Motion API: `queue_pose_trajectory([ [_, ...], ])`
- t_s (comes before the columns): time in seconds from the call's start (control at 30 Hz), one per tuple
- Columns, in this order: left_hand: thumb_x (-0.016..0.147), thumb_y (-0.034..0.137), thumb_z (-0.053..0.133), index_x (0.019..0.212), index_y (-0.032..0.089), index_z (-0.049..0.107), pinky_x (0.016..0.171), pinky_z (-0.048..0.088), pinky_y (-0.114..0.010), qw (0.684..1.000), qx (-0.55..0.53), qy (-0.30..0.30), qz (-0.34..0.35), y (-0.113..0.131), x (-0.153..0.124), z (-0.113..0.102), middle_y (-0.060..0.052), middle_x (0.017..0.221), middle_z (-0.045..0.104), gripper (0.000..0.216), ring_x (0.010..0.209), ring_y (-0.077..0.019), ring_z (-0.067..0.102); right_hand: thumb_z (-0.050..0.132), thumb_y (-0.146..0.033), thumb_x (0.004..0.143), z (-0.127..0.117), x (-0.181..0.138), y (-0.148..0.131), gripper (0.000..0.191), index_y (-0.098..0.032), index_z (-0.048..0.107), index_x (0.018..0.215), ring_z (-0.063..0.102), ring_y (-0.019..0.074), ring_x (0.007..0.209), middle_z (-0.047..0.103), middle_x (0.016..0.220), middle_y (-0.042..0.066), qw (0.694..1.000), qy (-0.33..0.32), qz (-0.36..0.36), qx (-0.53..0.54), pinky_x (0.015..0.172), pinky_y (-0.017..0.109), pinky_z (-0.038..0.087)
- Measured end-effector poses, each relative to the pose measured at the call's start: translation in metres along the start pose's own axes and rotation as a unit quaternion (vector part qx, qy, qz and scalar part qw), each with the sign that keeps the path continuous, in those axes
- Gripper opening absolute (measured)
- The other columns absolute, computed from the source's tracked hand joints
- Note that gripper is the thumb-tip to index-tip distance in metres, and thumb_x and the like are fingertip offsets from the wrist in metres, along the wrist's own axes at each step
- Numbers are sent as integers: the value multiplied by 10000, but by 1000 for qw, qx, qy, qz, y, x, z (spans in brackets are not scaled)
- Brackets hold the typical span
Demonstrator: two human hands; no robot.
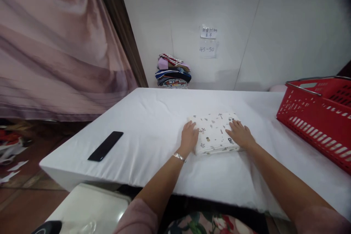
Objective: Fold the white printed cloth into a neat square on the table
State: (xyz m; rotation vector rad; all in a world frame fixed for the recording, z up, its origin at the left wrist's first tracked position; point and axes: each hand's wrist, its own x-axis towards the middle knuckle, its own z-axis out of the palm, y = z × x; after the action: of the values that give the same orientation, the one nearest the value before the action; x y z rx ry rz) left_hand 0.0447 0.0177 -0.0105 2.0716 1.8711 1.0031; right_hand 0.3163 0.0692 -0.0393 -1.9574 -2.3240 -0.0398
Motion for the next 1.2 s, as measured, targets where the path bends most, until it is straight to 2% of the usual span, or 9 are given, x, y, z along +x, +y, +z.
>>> queue_pose_trajectory([
  [0.07,893,360,459,1274,138,508,1072,327,-474,999,31,-15,-22,0,14,6,-143,1445,376,444,1357,-281,299,271,-495,910,-1,0,-1,558,-179,403,1350,195,285,1384,281,1502,121,1000,-2,2,0,1063,515,211],
  [0.13,883,379,466,1309,140,464,1077,290,-513,997,55,-57,-21,2,20,14,-141,1489,293,488,1384,-307,224,264,-492,911,-1,0,-2,554,-184,401,1351,196,282,1384,283,1502,115,1000,-7,3,2,1061,520,214],
  [0.27,901,387,398,1331,149,427,1082,251,-529,990,91,-106,-32,4,17,27,-128,1510,249,492,1397,-295,185,259,-482,915,-1,0,-1,552,-186,384,1363,176,274,1391,267,1511,102,1000,-15,9,0,1064,519,212],
  [0.43,913,408,349,1362,176,396,1092,246,-485,987,116,-104,-32,0,14,31,-97,1519,239,508,1402,-266,175,282,-506,899,-13,11,-8,565,-186,410,1346,192,296,1383,296,1496,116,999,-49,15,-11,1060,563,186],
  [0.5,911,408,353,1363,170,399,1088,250,-484,987,124,-97,-28,-1,14,32,-100,1517,242,513,1399,-270,180,280,-519,896,-22,23,-13,588,-177,397,1359,174,296,1389,283,1501,128,999,-31,8,-16,1075,555,159],
  [0.6,913,406,351,1363,163,405,1085,252,-478,987,129,-90,-24,-2,14,33,-106,1513,251,514,1397,-270,187,246,-524,909,-27,45,-15,632,-148,318,1412,111,258,1410,204,1530,123,1000,8,-21,-14,1110,480,130],
  [0.83,920,401,336,1371,167,396,1092,239,-483,987,122,-99,-25,-3,13,34,-91,1520,235,512,1403,-263,172,234,-553,902,2,67,7,666,-143,298,1422,131,271,1403,197,1535,105,999,-28,20,21,1043,447,306],
  [0.97,922,402,331,1365,166,406,1093,241,-476,988,120,-95,-22,-3,13,33,-93,1515,248,508,1401,-264,178,239,-564,898,8,66,11,674,-148,296,1425,127,272,1403,194,1537,97,999,-24,19,24,1041,442,315],
  [1.2,915,408,336,1370,167,404,1095,235,-482,988,116,-97,-28,-2,14,32,-91,1518,239,520,1403,-262,170,299,-542,894,-1,69,6,671,-154,275,1440,75,276,1414,159,1546,89,996,-49,30,65,1081,455,259],
])
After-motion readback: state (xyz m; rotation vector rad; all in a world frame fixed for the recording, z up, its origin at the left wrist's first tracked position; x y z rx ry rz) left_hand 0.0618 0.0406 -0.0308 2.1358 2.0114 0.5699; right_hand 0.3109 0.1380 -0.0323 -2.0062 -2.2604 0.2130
